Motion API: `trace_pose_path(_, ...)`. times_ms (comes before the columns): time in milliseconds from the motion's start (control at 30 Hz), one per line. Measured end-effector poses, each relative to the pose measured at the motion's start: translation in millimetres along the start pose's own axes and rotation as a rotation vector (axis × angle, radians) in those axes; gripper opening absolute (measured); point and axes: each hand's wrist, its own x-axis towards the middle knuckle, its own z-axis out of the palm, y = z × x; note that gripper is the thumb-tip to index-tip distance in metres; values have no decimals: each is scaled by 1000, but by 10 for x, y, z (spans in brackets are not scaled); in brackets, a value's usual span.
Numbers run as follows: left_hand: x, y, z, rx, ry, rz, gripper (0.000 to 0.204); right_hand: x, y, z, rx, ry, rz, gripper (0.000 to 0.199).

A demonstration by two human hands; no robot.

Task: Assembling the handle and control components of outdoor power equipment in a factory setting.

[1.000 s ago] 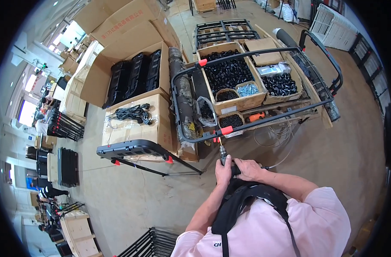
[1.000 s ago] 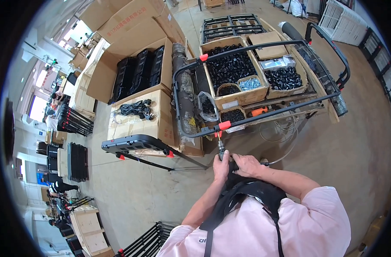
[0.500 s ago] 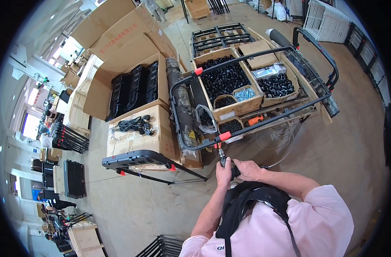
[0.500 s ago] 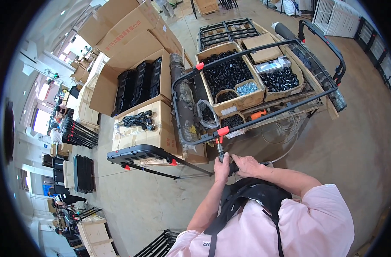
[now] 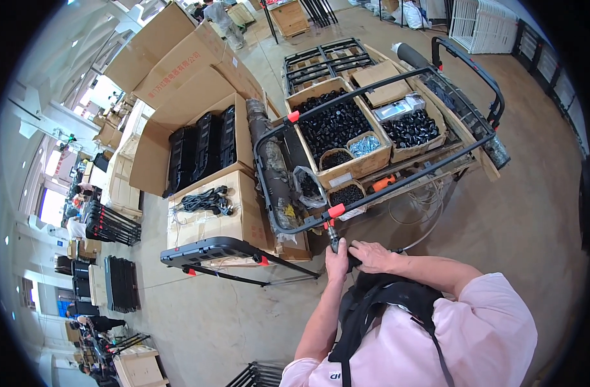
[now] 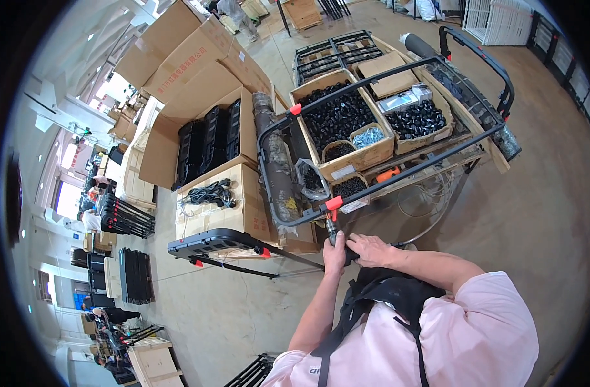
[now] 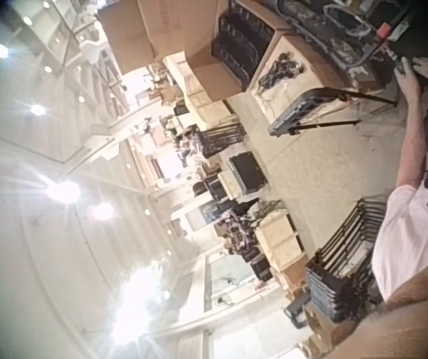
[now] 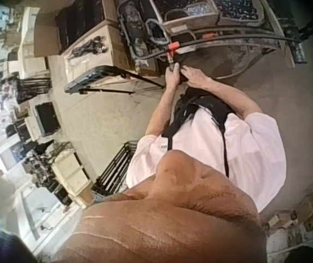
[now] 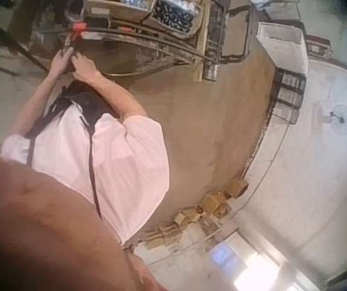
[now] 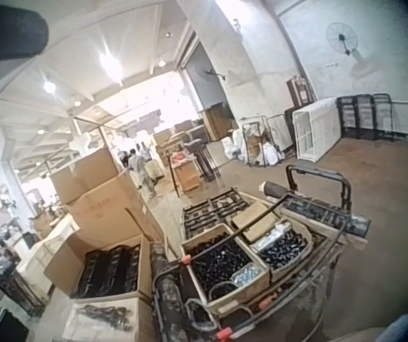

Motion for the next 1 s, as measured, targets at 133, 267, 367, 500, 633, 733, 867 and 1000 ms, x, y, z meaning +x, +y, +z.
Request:
trace_pose_path(133,25,-104,-4,15,4,-27,53,-9,-60,37,35,10,23,50)
trace_pose_path(267,-29,-75,-18,20,-11,-31,53,-45,-34,77,57,49,16,47)
trace_pose_path(367,-70,-70,-3,-7,-5,-35,53,-72,-27,119,63,47,20,47)
trace_pose_path(500,-89,-131,-24,-25,-8,-26,52,-83,-56,137,71,30,29,46)
trace_pose_path(633,-151,-131,-15,-63,-15,-23,50,-128,-54,146,82,35,24,47)
trace_pose_path(733,-192,-117,-17,-34,-10,-30,50,-155,-49,164,89,35,22,44)
trace_pose_path(867,-231,-152,9,-87,-27,-38,48,-191,-46,169,78,44,18,44)
trace_pose_path(1000,-263,-286,101,-119,-10,-20,44,-280,-47,91,79,29,40,49)
